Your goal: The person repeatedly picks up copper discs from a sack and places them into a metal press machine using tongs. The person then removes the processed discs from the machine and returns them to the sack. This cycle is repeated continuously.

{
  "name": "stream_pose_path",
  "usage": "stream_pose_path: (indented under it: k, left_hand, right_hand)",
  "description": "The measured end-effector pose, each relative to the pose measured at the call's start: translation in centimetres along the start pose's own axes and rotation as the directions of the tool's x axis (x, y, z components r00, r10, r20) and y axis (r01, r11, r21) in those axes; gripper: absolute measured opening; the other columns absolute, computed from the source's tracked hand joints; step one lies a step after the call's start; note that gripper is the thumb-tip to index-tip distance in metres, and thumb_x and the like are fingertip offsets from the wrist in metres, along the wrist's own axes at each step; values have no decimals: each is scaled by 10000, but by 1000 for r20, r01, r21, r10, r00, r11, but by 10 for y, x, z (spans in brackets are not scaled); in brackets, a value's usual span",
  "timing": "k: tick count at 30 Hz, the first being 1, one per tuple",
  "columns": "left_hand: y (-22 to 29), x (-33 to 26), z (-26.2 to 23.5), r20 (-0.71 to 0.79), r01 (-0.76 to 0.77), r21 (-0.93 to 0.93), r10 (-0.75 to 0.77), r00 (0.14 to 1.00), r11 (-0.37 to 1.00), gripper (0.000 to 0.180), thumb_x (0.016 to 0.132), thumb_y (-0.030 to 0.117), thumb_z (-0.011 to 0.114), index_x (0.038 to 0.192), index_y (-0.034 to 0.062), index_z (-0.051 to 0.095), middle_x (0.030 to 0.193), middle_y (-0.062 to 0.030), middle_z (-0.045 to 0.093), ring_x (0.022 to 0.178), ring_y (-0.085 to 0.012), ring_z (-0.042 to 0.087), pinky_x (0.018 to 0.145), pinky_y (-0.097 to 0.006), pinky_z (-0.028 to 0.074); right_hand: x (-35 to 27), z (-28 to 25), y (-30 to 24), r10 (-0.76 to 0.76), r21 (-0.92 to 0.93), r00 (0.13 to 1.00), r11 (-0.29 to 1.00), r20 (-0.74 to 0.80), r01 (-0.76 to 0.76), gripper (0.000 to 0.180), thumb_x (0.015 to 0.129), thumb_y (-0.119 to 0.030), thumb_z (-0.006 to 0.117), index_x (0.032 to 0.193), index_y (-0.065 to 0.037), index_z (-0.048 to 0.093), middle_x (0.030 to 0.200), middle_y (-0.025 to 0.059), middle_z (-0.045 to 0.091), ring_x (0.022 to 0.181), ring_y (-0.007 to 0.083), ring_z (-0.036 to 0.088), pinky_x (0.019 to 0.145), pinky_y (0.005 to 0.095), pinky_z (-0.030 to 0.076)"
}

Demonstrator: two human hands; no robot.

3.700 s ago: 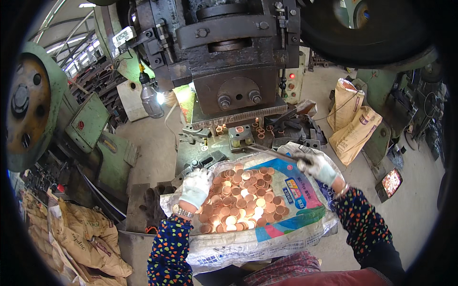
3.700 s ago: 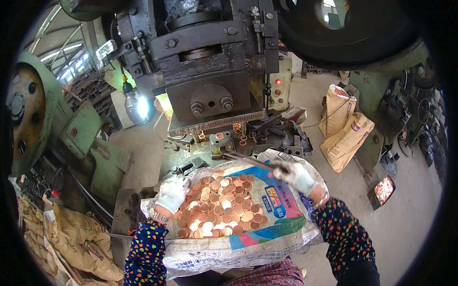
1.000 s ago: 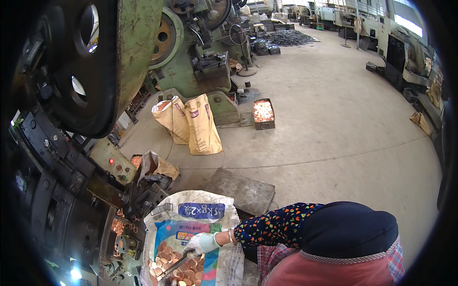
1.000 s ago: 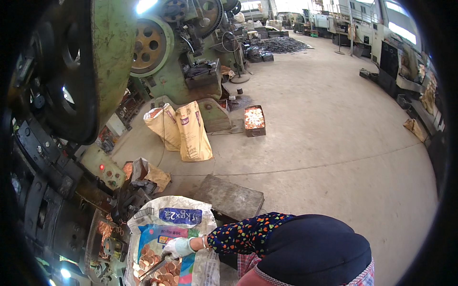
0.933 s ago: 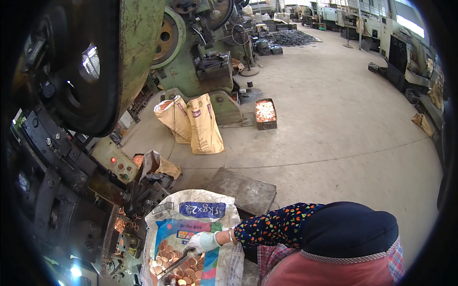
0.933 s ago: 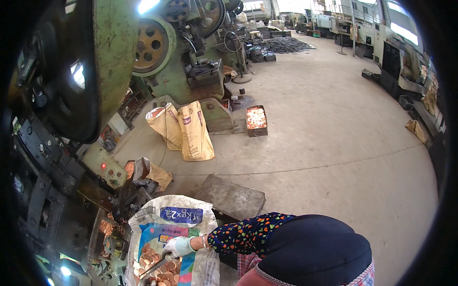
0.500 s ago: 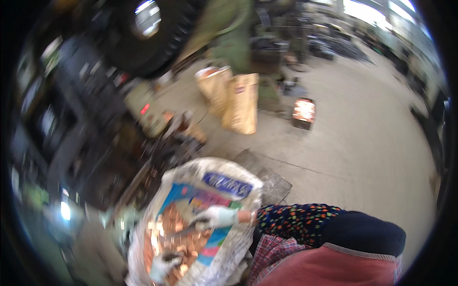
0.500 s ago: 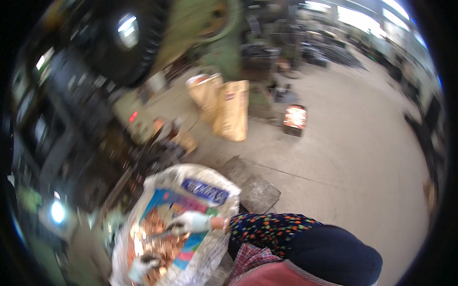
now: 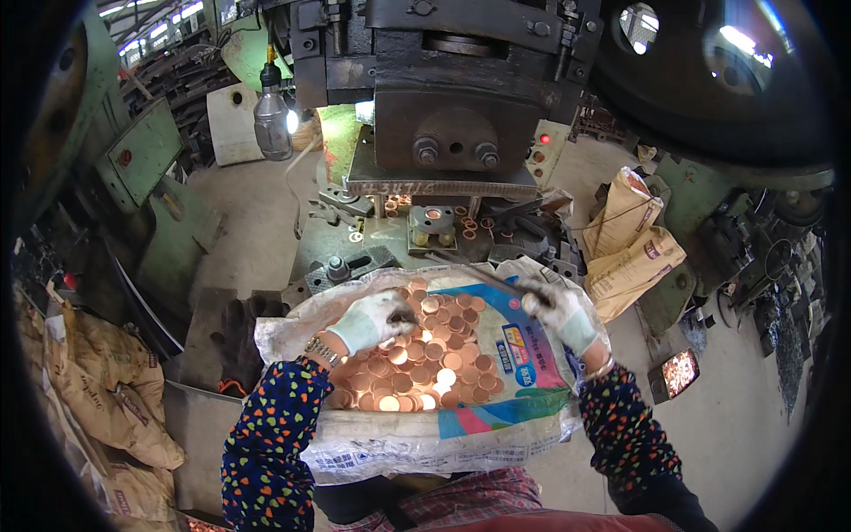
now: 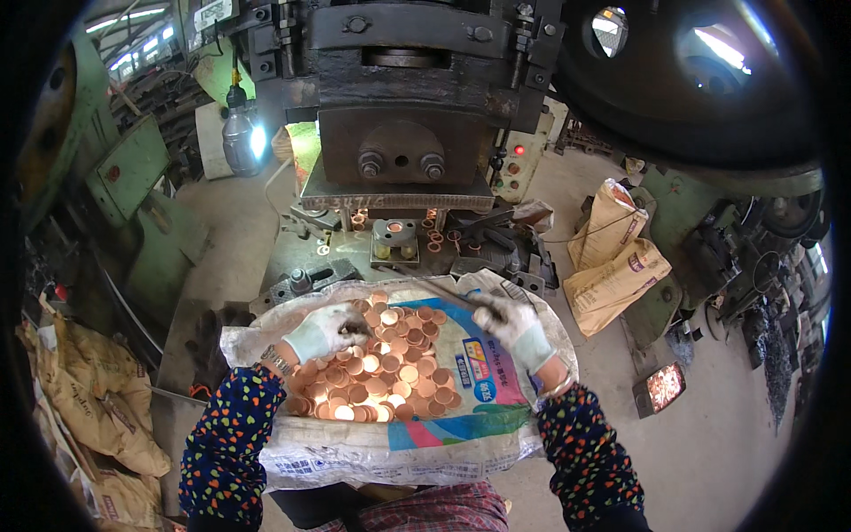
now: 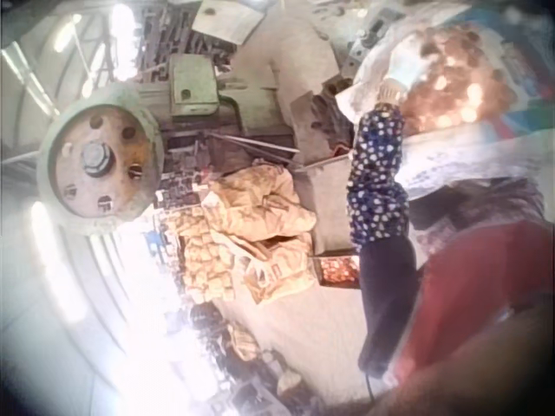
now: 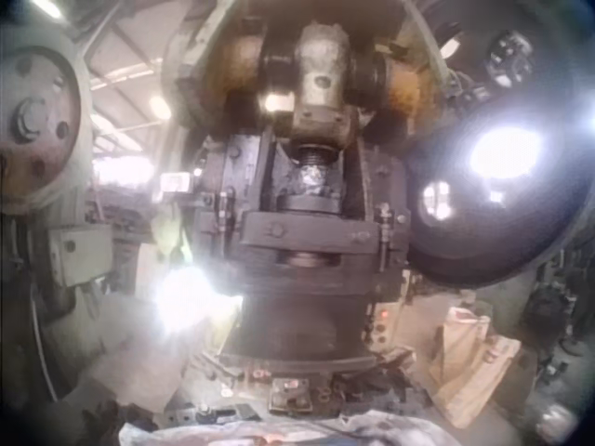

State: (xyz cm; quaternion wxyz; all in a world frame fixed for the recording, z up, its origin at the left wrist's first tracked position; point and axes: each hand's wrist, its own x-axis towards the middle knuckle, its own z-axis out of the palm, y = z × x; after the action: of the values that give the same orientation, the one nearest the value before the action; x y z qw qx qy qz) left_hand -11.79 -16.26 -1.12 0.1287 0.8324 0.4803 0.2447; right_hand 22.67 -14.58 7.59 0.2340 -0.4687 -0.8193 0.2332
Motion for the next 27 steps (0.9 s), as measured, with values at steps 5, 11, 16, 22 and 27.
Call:
stream_pose_path:
  k: [5,11,16,22,27]
  left_hand:
    - [-19,31,-13,-128,240,-257,-279,952,936,272,808,234,691,1027,74,664,952,-101,682,838,-219,660,771,-305,521]
    - [-37,60,-11,-202,241,-686,-498,843,687,194,838,123,678,998,19,641,901,-46,683,789,-89,610,739,-242,500]
    - [-44,97,-5,-350,135,-713,-515,782,689,174,823,135,694,934,16,634,805,-30,654,722,-75,576,666,-232,478]
    - [-51,152,7,-485,221,-584,-555,676,781,305,801,203,713,1008,-2,624,929,-124,689,858,-176,639,794,-293,479]
    - [-46,165,20,-481,152,-670,-581,656,727,369,798,240,729,1035,-19,615,963,-135,689,857,-172,650,792,-289,493]
  right_hand:
    - [82,-7,13,-358,-469,918,849,-170,244,303,895,-265,544,1163,-138,603,892,117,654,810,275,643,698,383,510]
    - [124,4,22,-392,-765,915,616,-94,185,308,900,-258,525,1188,-158,573,806,79,611,726,244,635,612,360,497]
    - [132,-5,30,-427,-701,885,688,-185,186,317,890,-246,542,1189,-142,566,815,83,605,726,258,631,605,375,495]
    - [109,-10,37,-267,-537,946,833,-182,132,331,897,-291,540,1216,-206,566,880,78,640,790,258,635,653,367,508]
    - [118,-5,43,-305,-564,937,810,-171,161,308,924,-285,502,1213,-195,560,873,95,638,778,261,636,659,367,507]
